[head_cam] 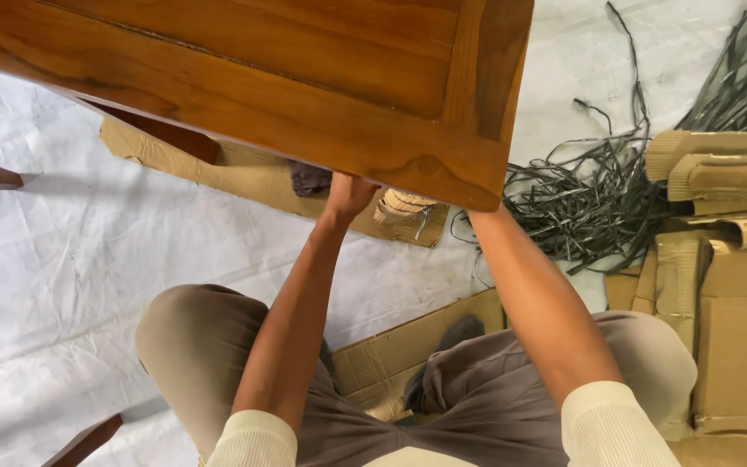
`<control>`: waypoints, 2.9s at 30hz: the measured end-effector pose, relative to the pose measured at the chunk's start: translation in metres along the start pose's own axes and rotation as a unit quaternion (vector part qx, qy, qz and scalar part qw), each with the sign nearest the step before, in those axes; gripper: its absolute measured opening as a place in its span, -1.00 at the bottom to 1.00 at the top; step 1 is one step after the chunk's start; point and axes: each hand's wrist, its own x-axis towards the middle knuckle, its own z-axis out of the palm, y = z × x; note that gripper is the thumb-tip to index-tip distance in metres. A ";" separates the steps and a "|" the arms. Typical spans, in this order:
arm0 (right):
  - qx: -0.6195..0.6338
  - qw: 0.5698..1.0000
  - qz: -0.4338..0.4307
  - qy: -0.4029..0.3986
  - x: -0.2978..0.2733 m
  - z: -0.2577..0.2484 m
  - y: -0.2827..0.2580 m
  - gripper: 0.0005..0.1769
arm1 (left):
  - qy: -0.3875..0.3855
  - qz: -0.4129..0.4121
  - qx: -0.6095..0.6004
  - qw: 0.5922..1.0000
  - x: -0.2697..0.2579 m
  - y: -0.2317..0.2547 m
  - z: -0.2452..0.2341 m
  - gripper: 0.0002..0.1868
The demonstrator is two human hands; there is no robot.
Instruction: Polishing a wooden chair and wrapping its legs with protective material.
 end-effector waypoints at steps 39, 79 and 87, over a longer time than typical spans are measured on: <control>0.016 0.987 0.150 -0.054 -0.168 0.053 -0.104 -0.77 | 0.079 -0.463 -0.224 0.854 -0.094 0.124 -0.023 -0.73; -0.389 0.913 0.044 -0.115 -0.157 0.034 -0.158 -0.77 | 0.019 -0.473 -0.442 0.762 -0.100 0.108 0.018 -0.80; -0.286 0.953 -0.083 -0.058 -0.162 0.065 -0.150 -0.72 | 0.024 -0.467 -0.409 0.784 -0.109 0.101 0.026 -0.77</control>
